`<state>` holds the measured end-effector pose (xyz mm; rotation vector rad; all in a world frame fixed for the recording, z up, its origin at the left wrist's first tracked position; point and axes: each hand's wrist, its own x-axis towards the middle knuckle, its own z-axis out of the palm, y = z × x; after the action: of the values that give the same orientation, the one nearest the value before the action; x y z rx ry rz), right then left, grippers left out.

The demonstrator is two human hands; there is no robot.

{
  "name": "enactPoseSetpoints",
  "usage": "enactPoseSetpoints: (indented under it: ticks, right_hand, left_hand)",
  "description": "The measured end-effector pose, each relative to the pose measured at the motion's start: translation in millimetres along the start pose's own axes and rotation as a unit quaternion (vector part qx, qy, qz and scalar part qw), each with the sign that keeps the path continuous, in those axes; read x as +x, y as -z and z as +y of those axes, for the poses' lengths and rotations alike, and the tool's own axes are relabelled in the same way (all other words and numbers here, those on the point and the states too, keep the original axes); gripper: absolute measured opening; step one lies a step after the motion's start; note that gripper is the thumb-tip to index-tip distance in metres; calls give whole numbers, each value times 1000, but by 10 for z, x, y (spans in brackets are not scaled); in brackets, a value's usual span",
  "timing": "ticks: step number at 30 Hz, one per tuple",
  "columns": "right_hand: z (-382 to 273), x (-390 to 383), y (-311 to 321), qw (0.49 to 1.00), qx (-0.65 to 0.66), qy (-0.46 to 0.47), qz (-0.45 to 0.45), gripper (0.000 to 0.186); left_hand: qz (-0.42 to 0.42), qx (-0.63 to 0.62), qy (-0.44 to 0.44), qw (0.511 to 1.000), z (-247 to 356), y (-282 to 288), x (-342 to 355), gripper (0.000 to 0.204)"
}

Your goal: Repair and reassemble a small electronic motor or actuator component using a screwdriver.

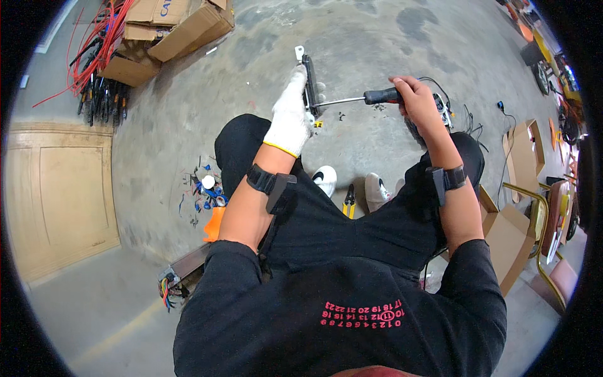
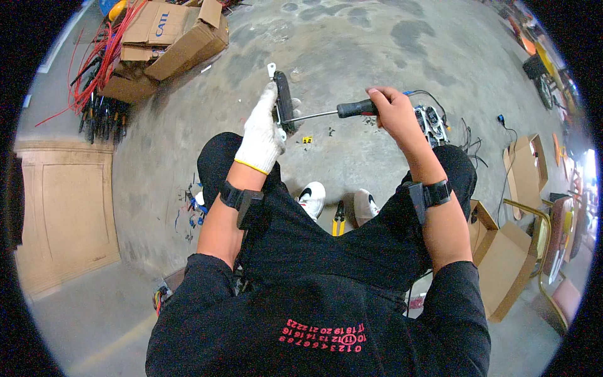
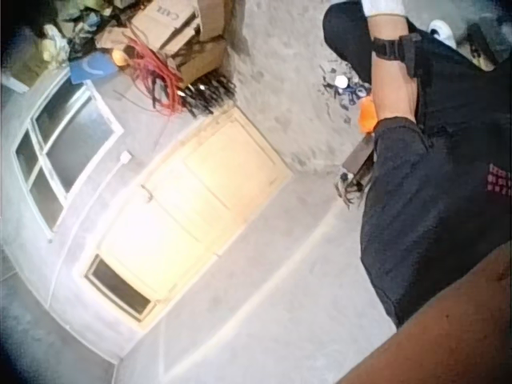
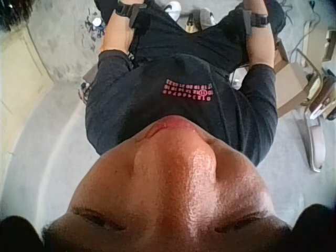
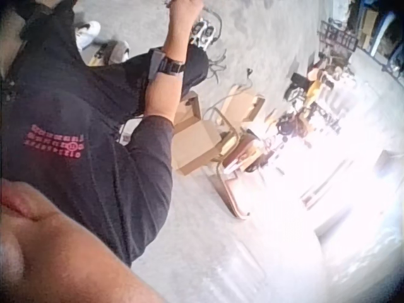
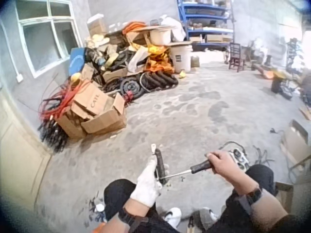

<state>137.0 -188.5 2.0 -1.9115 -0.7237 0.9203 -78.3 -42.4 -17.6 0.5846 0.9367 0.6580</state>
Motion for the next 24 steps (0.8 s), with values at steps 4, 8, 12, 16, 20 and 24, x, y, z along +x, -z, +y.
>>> enactPoseSetpoints:
  ticks: [4,8,12,16,20,24]
  right_hand:
    - [-7,-17,-51,935,178,298,79,37]
    - [-57,-55,-9,994,102,21,43,31]
    - [-61,-90,23,982,170,84,23,34]
    - [-45,-74,59,972,138,189,16,34]
    - [-12,-25,88,995,-88,9,-35,34]
    - [41,-4,25,942,78,319,71,39]
  left_hand:
    - [-24,-29,-8,999,5,13,-19,33]
    - [-24,3,0,1000,4,18,-50,31]
    - [-22,-6,9,1000,12,-12,-29,31]
    - [-11,-13,6,1000,5,4,-41,33]
    - [-18,-16,8,1000,12,4,-42,34]
    - [-10,-8,8,1000,1,-6,-28,33]
